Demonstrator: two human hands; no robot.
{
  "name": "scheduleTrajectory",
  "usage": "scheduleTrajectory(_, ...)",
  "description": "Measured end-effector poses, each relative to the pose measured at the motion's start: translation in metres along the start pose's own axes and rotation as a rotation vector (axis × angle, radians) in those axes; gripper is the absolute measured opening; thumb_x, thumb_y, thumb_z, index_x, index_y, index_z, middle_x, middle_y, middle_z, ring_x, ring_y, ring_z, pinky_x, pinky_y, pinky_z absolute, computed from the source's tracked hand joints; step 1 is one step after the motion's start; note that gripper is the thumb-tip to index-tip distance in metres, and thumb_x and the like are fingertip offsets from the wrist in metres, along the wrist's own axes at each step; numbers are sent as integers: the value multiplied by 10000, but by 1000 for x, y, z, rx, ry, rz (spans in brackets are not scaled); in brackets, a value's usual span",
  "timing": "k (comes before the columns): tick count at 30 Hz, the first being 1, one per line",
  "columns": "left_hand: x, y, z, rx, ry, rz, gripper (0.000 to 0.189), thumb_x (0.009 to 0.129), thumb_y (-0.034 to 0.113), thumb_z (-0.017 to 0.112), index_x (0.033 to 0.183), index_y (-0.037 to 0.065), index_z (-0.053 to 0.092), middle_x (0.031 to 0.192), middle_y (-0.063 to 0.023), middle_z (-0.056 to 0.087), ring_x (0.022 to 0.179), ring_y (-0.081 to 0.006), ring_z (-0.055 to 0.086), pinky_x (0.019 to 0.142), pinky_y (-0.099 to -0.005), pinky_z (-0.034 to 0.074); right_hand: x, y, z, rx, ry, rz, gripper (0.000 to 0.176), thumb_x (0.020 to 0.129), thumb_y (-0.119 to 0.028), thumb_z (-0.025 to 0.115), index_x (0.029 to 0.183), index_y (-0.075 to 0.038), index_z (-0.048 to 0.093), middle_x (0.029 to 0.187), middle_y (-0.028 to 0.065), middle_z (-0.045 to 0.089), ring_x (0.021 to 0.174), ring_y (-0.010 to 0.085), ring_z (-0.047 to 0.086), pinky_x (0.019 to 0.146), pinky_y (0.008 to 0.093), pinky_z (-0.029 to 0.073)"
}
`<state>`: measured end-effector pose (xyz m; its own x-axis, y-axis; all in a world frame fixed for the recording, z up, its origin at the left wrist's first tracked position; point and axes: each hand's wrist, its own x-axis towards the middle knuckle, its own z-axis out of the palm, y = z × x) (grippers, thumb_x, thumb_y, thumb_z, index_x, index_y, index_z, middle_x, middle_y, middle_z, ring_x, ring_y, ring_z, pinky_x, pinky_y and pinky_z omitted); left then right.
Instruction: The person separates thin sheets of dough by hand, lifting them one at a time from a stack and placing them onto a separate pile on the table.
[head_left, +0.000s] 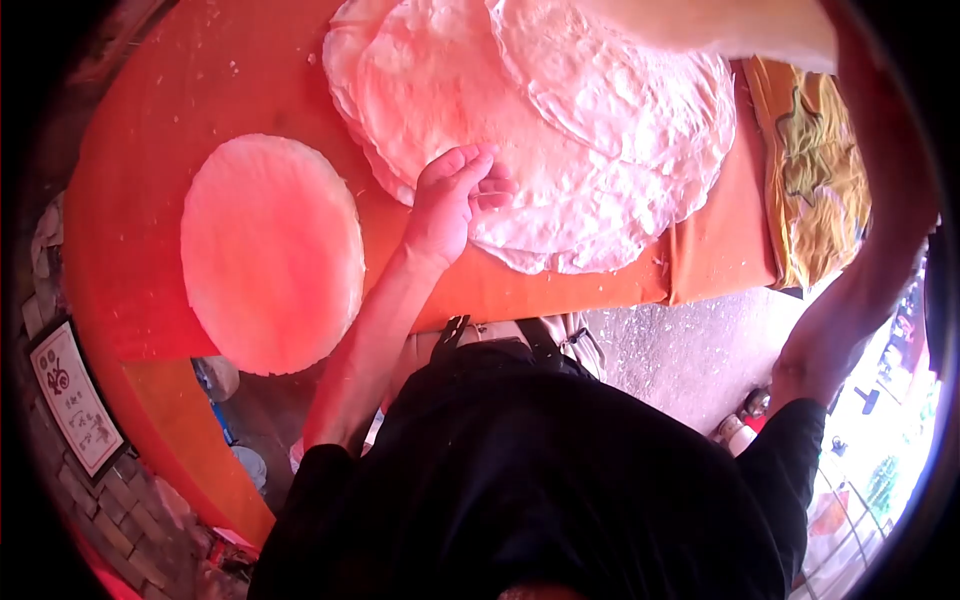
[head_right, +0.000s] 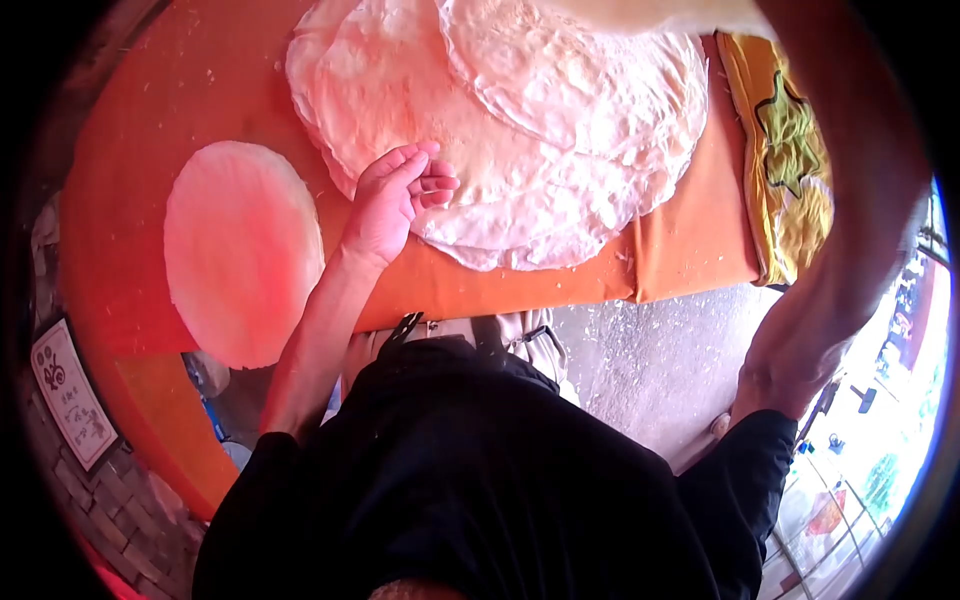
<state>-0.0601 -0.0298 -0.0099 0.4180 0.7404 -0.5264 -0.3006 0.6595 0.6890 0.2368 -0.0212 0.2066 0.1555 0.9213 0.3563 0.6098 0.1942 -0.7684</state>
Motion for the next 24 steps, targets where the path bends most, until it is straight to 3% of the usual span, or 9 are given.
scheduleTrajectory(2,12,2,7,10,3,-3,240,968,171,503,1132,4,556,960,-115,646,865,-198,659,761,-289,531,-3,3,23,288,-61,32,289,947,-209,513,1109,5,619,1012,47,670,828,138,624,716,279,489)
scheduleTrajectory(4,25,5,20,4,6,-33,254,962,174,515,1144,-1,549,969,-118,644,869,-208,658,775,-297,533,-3,46,55,-675,-21,-466,121,916,-134,542,841,-62,602,747,70,642,557,183,587,502,263,455)
scheduleTrajectory(6,36,2,33,7,11,-65,263,953,170,532,1149,-4,545,971,-122,644,870,-216,659,782,-307,535,-16,115,87,-711,-167,-426,91,853,-119,558,785,-88,611,673,98,628,559,238,611,522,335,478)
scheduleTrajectory(8,51,-14,30,-82,-86,-61,262,929,161,571,1138,6,541,1002,-121,645,906,-226,654,806,-330,536,-38,143,106,-827,-518,52,212,913,-190,526,788,-56,632,667,120,623,641,263,623,573,382,487)
scheduleTrajectory(13,66,-25,42,-107,-60,-68,224,922,160,582,1096,27,538,1033,-115,642,906,-222,648,794,-341,546,-37,163,93,-844,-438,-55,101,806,-98,552,737,-102,625,660,149,617,584,310,621,523,397,498)
scheduleTrajectory(18,60,-20,67,64,109,7,218,911,148,601,1063,9,530,1003,-110,635,871,-209,650,756,-328,552,33,126,24,-853,77,-427,182,858,-169,547,692,-101,578,604,106,557,514,243,529,447,340,387)
scheduleTrajectory(21,66,-22,72,39,138,33,215,898,131,618,1040,-7,533,956,-103,635,832,-201,658,717,-312,559,7,84,40,-930,105,-330,230,895,-248,511,754,-107,627,651,115,615,575,285,621,474,385,454)
scheduleTrajectory(22,67,-24,71,-6,136,16,215,903,147,619,1044,3,545,956,-101,643,824,-197,662,723,-311,555,-5,97,50,-877,-22,-153,248,943,-285,516,939,-103,684,798,117,668,708,283,657,618,378,512)
scheduleTrajectory(24,67,-29,69,-76,108,-21,206,909,164,620,1038,13,567,936,-95,654,797,-186,667,712,-297,550,-34,151,75,-861,-395,8,213,933,-216,512,887,-78,667,804,128,669,736,305,650,664,379,517)
